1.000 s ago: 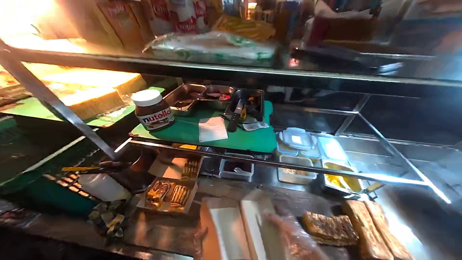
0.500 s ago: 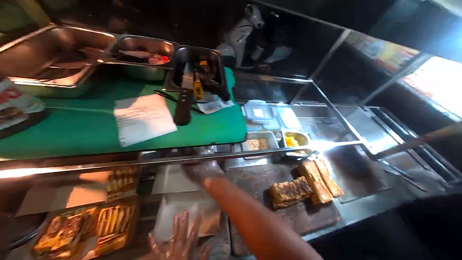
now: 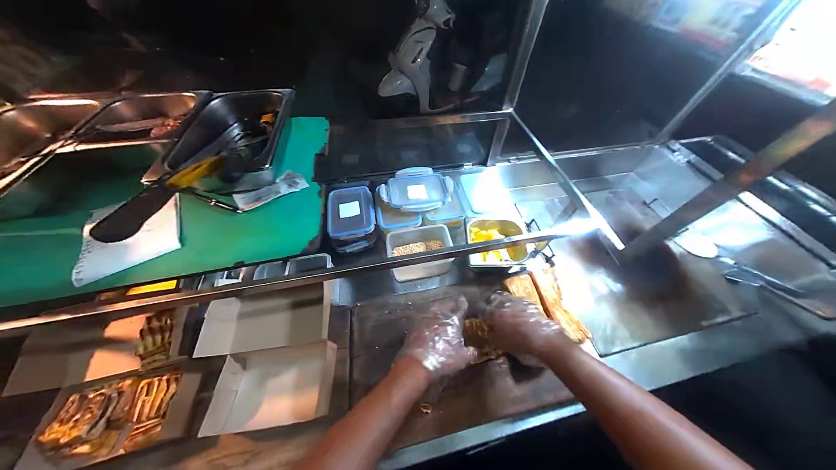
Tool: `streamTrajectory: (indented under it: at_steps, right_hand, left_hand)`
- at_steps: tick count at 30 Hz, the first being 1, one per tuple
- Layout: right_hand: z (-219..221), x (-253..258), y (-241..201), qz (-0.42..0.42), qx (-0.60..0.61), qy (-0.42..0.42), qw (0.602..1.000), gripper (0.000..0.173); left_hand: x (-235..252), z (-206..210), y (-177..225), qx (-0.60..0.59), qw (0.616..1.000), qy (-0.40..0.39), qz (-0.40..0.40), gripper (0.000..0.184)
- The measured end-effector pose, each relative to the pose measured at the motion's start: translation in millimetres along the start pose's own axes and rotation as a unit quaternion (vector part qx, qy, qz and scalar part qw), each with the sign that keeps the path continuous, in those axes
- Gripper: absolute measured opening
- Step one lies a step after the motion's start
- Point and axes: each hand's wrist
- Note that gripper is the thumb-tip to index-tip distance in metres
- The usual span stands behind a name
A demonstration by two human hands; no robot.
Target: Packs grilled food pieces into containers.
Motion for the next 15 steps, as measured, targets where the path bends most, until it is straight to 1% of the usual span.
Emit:
streamTrajectory:
  at_steps: [2, 3, 5, 7, 8, 9, 11, 13, 15]
  right_hand:
    - [12.7, 1.3, -8.6, -0.024, -0.014, -0.033, 0.999, 0.065]
    - [21.5, 1.1, -8.8, -0.026, -0.007, -0.038, 0.999, 0.07]
    - [35.9, -0.4, -3.4, -0.034, 0.026, -0.017, 0.999, 0.07]
    - [43.9, -4.1, 3.0, -0.04, 0.045, 0.007, 0.998, 0.07]
    - [45.5, -5.6, 4.3, -0.037, 0.048, 0.007, 0.998, 0.073]
    - [47.2, -6.2, 5.0, -0.034, 0.046, 0.005, 0.998, 0.075]
    - [50.5, -2.8, 6.5, -0.036, 0.042, -0.008, 0.998, 0.079]
    - [48.7, 2.3, 6.3, -0.037, 0.05, -0.019, 0.998, 0.077]
    - [39.8, 0.9, 4.7, -0.038, 0.051, -0.031, 0.997, 0.073]
  left_hand:
    - [24.7, 12.2, 19.9, 0.046, 0.998, -0.027, -0.014, 0.095]
    - [27.1, 16.6, 24.0, 0.048, 0.998, -0.031, -0.026, 0.098]
    - [18.5, 15.7, 22.4, 0.028, 0.998, -0.007, -0.054, 0.1]
    - [-6.9, 10.5, 10.8, -0.03, 0.995, 0.042, -0.088, 0.091]
    - [-22.6, 11.1, 1.9, -0.072, 0.988, 0.087, -0.105, 0.083]
    - [-38.7, 15.3, -8.1, -0.112, 0.976, 0.141, -0.121, 0.073]
    - [-68.9, 29.4, -29.8, -0.161, 0.949, 0.221, -0.154, 0.06]
    - [-97.7, 43.6, -50.0, -0.191, 0.926, 0.271, -0.178, 0.053]
    - [-127.4, 53.7, -63.2, -0.236, 0.903, 0.299, -0.197, 0.049]
Point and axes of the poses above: each hand's wrist, its own x-axis towards the middle knuckle, its own z-axis out of the palm, y = z × x, and after that the axes turned 9 degrees about y, right-handed
